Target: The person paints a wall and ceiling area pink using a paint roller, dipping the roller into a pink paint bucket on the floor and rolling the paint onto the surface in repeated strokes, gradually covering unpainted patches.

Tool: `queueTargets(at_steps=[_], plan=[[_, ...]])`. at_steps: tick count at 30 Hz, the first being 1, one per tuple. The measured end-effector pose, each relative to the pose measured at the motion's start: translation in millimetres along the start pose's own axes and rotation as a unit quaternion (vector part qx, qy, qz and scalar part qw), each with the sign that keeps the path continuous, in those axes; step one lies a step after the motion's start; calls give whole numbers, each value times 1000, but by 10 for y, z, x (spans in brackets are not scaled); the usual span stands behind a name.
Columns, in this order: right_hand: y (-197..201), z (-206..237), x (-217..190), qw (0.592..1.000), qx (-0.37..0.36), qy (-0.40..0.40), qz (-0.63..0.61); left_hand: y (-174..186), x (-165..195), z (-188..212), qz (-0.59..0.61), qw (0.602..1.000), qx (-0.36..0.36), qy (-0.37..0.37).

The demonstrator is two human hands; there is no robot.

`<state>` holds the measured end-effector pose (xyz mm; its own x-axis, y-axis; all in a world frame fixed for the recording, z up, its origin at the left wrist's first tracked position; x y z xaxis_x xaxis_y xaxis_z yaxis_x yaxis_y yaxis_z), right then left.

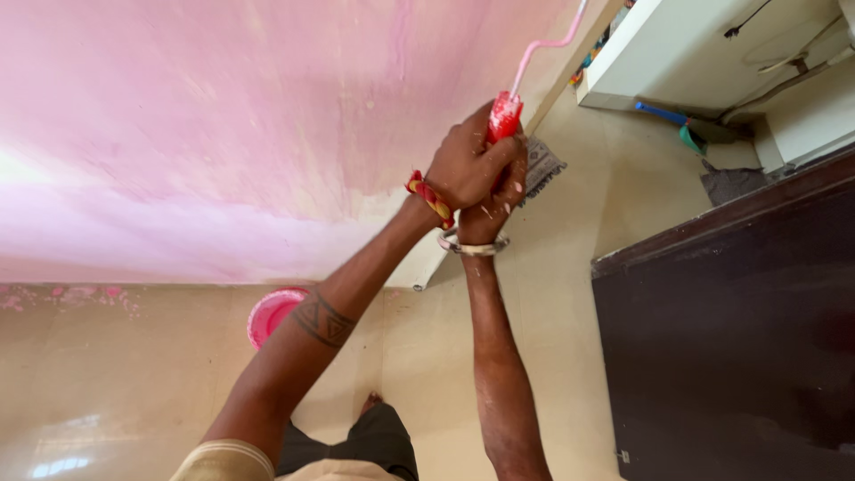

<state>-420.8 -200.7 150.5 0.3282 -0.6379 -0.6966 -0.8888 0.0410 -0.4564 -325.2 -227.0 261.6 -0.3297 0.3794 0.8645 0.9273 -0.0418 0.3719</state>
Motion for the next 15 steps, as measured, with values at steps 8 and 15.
queueTargets(at_steps=[8,15], plan=[[-3,21,42,999,14,-32,40,-108,-285,198,-13,997,-24,67],[-230,-261,-206,982,-41,-20,-186,78,165,-42,7,999,31,-17]])
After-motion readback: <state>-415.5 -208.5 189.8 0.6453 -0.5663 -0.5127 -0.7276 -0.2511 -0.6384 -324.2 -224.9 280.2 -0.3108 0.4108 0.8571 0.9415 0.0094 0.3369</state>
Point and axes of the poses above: each hand's wrist, its own z-axis away from the middle knuckle, its own y-axis out of the back of the hand, x = y × z, the point moved 8 cm from there along -z, towards the middle knuckle, and after that the axes turned 12 degrees about -z, right-handed, at the moved point
